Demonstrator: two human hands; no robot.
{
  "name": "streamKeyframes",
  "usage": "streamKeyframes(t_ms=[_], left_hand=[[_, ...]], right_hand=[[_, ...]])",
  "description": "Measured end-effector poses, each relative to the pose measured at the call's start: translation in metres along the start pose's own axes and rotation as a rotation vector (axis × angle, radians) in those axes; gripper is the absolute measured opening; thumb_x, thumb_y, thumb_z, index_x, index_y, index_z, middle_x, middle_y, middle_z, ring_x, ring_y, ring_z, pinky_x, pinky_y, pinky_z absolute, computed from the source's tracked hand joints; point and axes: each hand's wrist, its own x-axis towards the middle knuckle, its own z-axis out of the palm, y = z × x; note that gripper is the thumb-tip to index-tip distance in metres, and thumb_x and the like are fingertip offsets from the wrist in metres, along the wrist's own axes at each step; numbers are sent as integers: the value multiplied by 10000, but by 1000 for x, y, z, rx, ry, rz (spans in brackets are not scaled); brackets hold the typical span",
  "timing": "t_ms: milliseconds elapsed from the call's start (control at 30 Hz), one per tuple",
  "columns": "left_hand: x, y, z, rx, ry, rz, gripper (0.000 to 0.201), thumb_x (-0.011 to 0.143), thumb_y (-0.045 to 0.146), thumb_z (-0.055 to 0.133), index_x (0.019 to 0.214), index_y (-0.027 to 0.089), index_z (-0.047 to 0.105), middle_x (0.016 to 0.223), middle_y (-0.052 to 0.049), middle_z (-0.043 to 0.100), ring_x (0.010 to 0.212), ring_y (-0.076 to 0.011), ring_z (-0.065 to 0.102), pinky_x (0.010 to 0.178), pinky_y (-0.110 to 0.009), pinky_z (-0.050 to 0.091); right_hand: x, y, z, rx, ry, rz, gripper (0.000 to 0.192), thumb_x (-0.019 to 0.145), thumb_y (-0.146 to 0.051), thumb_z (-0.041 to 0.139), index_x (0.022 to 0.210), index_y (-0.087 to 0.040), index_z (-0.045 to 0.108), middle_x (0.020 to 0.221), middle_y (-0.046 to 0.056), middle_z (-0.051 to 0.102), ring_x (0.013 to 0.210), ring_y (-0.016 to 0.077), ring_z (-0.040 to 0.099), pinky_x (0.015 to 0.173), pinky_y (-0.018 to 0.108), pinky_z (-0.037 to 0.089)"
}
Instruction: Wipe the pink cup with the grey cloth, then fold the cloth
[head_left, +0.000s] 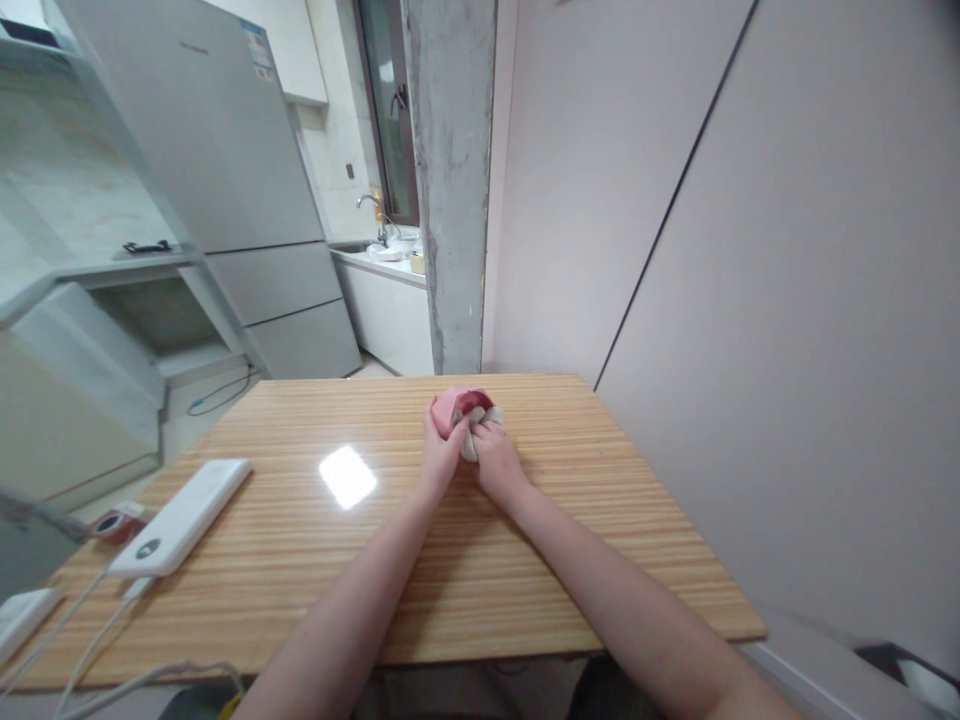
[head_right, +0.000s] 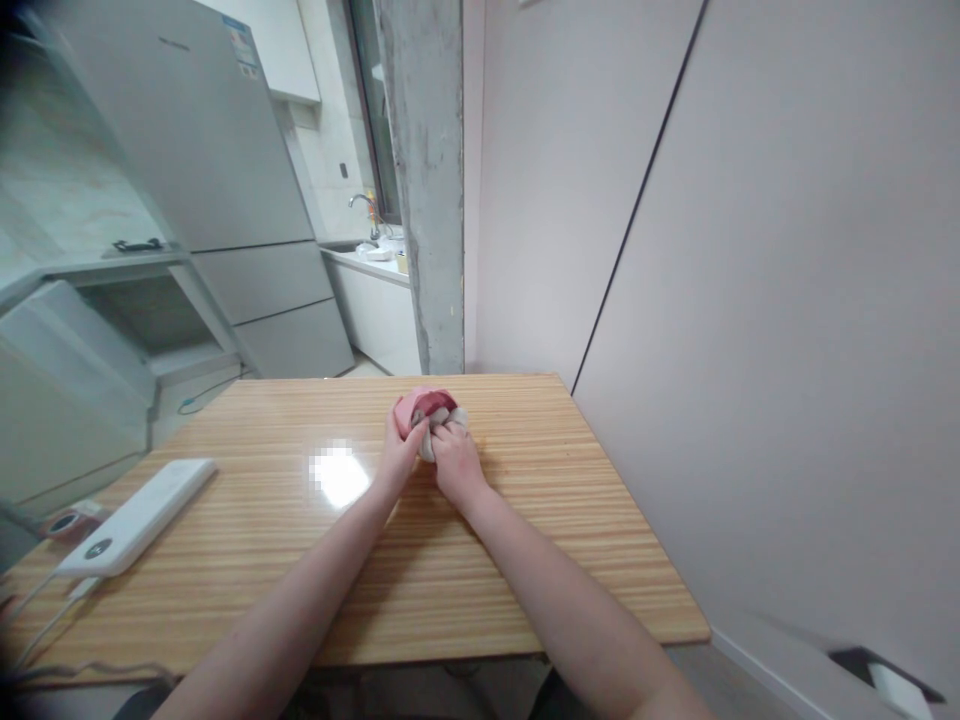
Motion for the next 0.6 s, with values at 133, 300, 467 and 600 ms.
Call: streamKeyframes(t_ms=[133, 300, 467, 600], left_hand=[[11, 6, -13, 100, -102, -9, 433, 720, 389, 695, 1063, 149, 584, 1020, -98, 666, 1028, -250, 625, 913, -367, 489], [13, 8, -18, 71, -114, -85, 738, 674, 380, 761, 1311, 178, 448, 1100, -121, 661, 1048, -256, 630, 915, -389, 490], [-2, -4, 0, 45, -50, -38, 703, 694, 435, 751, 1272, 189, 436, 1190, -131, 629, 1110, -241, 607, 957, -376, 468], [14, 8, -21, 152, -168, -43, 545, 690, 427, 746, 1132, 167, 561, 1135, -127, 658, 1106, -266, 606, 968, -387, 457]], right_hand=[[3, 5, -5, 60, -89, -151, 210, 826, -115, 598, 1007, -177, 684, 1011, 67, 647, 1001, 199, 508, 870, 309, 416], [3, 3, -3, 41, -77, -102, 215, 866, -103, 533, 993, -176, 689, 1000, 82, 655, 1007, 205, 515, 889, 334, 408], [-2, 5, -1, 154, 1, -11, 328, 778, -48, 588, 1080, -160, 650, 1065, 92, 644, 1029, 220, 514, 886, 339, 432], [1, 10, -8, 98, -111, -138, 245, 767, -109, 656, 996, -192, 679, 1031, 75, 641, 1016, 221, 519, 886, 348, 424]])
